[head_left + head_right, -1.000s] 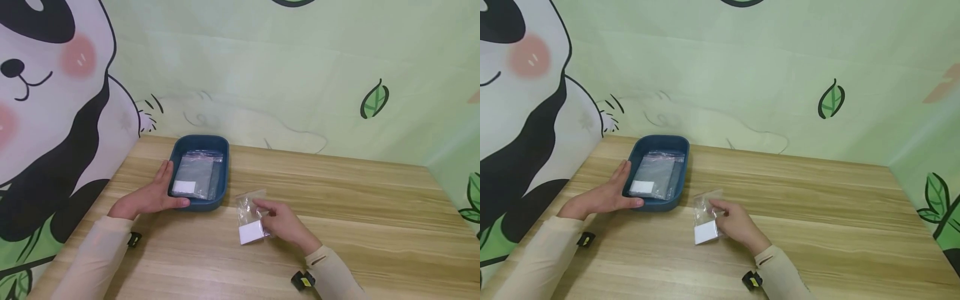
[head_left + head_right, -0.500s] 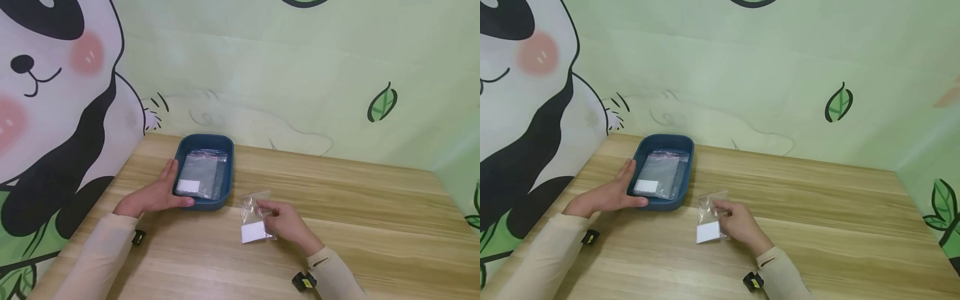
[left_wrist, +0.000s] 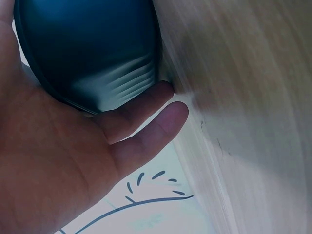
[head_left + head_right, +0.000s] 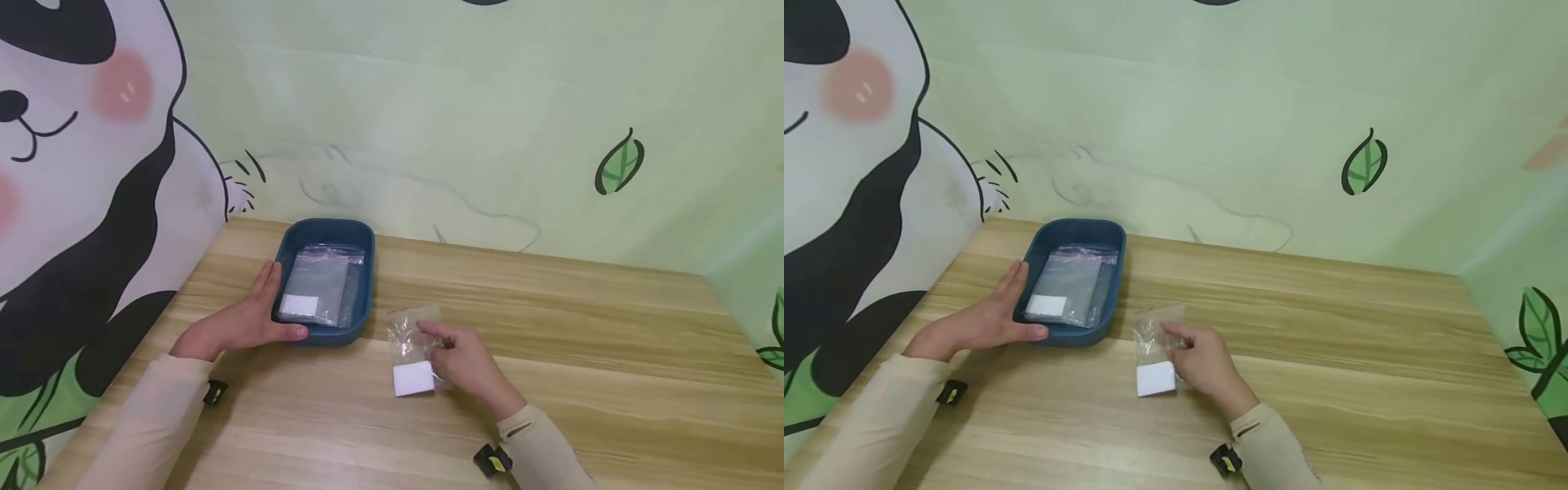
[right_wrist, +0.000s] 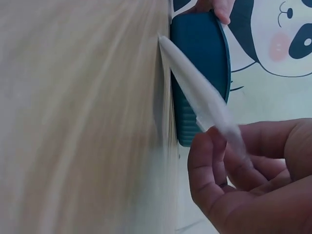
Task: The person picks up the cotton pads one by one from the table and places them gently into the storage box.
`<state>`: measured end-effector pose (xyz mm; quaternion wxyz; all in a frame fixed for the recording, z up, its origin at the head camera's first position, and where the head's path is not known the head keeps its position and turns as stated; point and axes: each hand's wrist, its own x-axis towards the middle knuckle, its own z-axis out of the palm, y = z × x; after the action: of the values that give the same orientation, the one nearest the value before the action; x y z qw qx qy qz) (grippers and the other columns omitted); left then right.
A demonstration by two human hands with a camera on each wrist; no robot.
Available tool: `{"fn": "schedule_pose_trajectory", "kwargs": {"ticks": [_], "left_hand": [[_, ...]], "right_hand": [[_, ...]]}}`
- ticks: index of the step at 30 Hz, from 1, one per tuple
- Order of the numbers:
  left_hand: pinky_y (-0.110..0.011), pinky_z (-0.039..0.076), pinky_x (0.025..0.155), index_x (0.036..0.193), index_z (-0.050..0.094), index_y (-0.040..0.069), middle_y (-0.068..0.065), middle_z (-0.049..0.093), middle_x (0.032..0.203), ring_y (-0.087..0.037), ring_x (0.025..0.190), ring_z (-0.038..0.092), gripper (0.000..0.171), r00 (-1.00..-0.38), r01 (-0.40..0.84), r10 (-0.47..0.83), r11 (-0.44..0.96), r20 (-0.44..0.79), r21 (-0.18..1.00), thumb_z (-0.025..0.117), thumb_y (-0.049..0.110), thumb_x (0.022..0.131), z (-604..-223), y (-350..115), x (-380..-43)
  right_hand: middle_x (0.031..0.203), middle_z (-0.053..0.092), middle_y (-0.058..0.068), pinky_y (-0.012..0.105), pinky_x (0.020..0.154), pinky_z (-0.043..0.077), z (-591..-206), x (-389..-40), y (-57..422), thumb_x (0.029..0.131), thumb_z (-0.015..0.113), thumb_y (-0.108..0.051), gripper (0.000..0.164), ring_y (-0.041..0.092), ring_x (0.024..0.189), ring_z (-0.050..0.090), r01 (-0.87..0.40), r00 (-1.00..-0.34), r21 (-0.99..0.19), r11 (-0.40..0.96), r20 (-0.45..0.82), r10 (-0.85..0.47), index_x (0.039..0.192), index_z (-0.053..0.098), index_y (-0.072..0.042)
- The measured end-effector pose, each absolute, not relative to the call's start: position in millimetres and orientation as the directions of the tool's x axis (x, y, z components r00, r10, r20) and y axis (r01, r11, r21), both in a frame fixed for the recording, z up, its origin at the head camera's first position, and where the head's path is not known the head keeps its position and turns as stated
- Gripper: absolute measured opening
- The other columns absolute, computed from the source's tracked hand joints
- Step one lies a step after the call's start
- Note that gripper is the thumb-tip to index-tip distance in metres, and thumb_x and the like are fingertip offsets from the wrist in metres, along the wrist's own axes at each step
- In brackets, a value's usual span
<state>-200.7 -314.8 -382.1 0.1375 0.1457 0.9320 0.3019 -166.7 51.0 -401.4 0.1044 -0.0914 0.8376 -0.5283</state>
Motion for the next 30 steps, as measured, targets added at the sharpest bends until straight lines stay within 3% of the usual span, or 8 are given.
{"fn": "schedule_pose_trajectory", "kwargs": {"ticks": [9, 12, 17, 25, 30], "left_hand": [[-0.06, 0.019, 0.115, 0.155, -0.013, -0.007, -0.03, -0.02, 0.161, -0.051, 0.148, 0.002, 0.132, -0.919, 0.195, 0.361, 0.764, -0.157, 0.614, 0.076, 0.059, 0.084, -383, -305, -208], [-0.059, 0.019, 0.115, 0.155, -0.013, -0.008, -0.032, -0.019, 0.161, -0.051, 0.148, 0.004, 0.133, -0.918, 0.199, 0.363, 0.767, -0.158, 0.609, 0.076, 0.06, 0.083, -381, -301, -211], [-0.059, 0.02, 0.115, 0.155, -0.013, -0.008, -0.032, -0.018, 0.161, -0.051, 0.148, 0.004, 0.133, -0.916, 0.198, 0.364, 0.773, -0.166, 0.603, 0.075, 0.061, 0.083, -380, -298, -214], [-0.058, 0.02, 0.116, 0.155, -0.013, -0.009, -0.033, -0.019, 0.16, -0.052, 0.147, 0.007, 0.134, -0.915, 0.198, 0.368, 0.766, -0.165, 0.611, 0.075, 0.062, 0.083, -380, -299, -213], [-0.058, 0.02, 0.116, 0.155, -0.013, -0.008, -0.033, -0.019, 0.16, -0.052, 0.147, 0.006, 0.134, -0.916, 0.197, 0.366, 0.767, -0.165, 0.611, 0.075, 0.062, 0.082, -382, -299, -214]], "right_hand": [[0.116, 0.068, 0.015, 0.024, 0.059, 0.049, -395, -172, 64, 0.086, 0.066, 0.012, 0.059, 0.019, 0.077, 0.054, -0.077, -0.957, -0.901, 0.427, -0.052, -0.284, 0.141, 0.059, -0.007], [0.132, 0.065, 0.014, 0.024, 0.063, 0.049, -393, -174, 68, 0.086, 0.066, 0.011, 0.06, 0.02, 0.08, 0.054, -0.089, -0.958, -0.903, 0.419, -0.037, -0.283, 0.143, 0.057, -0.006], [0.144, 0.057, 0.012, 0.025, 0.072, 0.052, -387, -178, 74, 0.09, 0.064, 0.009, 0.061, 0.022, 0.087, 0.057, -0.067, -0.963, -0.922, 0.382, -0.041, -0.267, 0.148, 0.052, -0.008], [0.155, 0.045, 0.008, 0.023, 0.076, 0.053, -365, -191, 73, 0.09, 0.062, 0.012, 0.07, 0.022, 0.096, 0.056, -0.015, -0.961, -0.98, 0.197, -0.041, -0.273, 0.154, 0.043, -0.01], [0.154, 0.046, 0.006, 0.024, 0.083, 0.054, -352, -199, 60, 0.09, 0.062, 0.013, 0.071, 0.025, 0.105, 0.058, -0.055, -0.96, -0.986, 0.159, 0.009, -0.278, 0.154, 0.042, -0.009]]}}
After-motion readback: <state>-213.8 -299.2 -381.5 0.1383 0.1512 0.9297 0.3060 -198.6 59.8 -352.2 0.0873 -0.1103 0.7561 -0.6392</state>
